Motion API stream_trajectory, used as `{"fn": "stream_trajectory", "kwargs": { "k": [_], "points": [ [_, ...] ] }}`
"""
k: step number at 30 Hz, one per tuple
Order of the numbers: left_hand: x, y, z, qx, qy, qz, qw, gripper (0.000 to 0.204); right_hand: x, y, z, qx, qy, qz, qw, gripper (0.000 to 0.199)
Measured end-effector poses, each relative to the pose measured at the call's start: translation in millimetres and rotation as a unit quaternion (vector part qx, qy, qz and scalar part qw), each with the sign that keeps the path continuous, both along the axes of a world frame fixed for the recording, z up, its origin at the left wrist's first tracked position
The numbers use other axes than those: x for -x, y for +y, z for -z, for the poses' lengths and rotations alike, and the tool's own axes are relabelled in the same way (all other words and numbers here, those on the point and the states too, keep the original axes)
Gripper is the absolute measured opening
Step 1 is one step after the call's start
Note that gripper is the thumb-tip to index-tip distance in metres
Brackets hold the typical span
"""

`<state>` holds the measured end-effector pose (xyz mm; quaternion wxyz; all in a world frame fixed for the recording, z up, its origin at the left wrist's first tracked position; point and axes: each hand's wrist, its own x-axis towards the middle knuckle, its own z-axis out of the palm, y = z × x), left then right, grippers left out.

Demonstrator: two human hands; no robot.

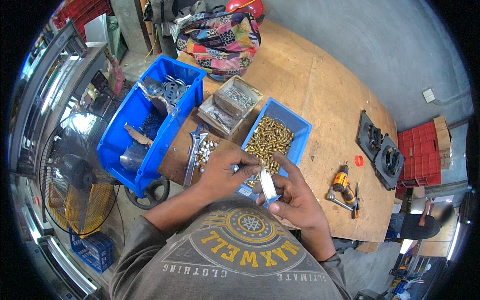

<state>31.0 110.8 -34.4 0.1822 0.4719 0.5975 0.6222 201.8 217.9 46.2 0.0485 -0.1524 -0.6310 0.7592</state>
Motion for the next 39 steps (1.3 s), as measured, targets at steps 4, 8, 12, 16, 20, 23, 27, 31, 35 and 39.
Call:
{"fn": "stream_trajectory", "kwargs": {
  "k": [4,8,12,16,20,23,27,31,35,39],
  "points": [
    [-3,1,2,-0.010,0.083,0.006,0.996,0.011,-3,7,-8,0.061,0.045,-0.013,0.997,0.098],
    [-5,-2,-5,-0.011,0.123,0.052,0.991,0.009,0,11,-11,0.089,0.087,0.017,0.992,0.100],
    [-6,-8,-14,0.008,0.108,0.109,0.988,0.010,13,23,-8,0.057,0.092,0.020,0.994,0.100],
    [-9,-10,-15,-0.033,0.082,0.141,0.986,0.011,24,30,2,0.044,0.087,0.003,0.995,0.105],
    [-12,-13,-10,-0.030,0.045,0.107,0.993,0.012,23,30,15,0.042,0.081,0.004,0.996,0.105],
    [-13,-14,-9,-0.049,0.021,0.094,0.994,0.013,23,21,32,-0.060,0.068,0.030,0.995,0.108],
    [-8,-17,-13,-0.058,0.003,0.062,0.996,0.015,19,6,44,-0.061,0.044,-0.005,0.997,0.098],
    [3,-15,-14,-0.019,0.010,-0.018,1.000,0.016,6,-13,38,-0.052,0.013,-0.012,0.999,0.095],
    [6,-9,-7,-0.013,0.034,-0.025,0.999,0.014,-1,-21,24,-0.127,-0.020,0.006,0.992,0.098],
    [4,-5,-1,-0.033,0.102,-0.001,0.994,0.013,-5,-9,2,-0.085,-0.010,-0.002,0.996,0.095]
  ]
}}
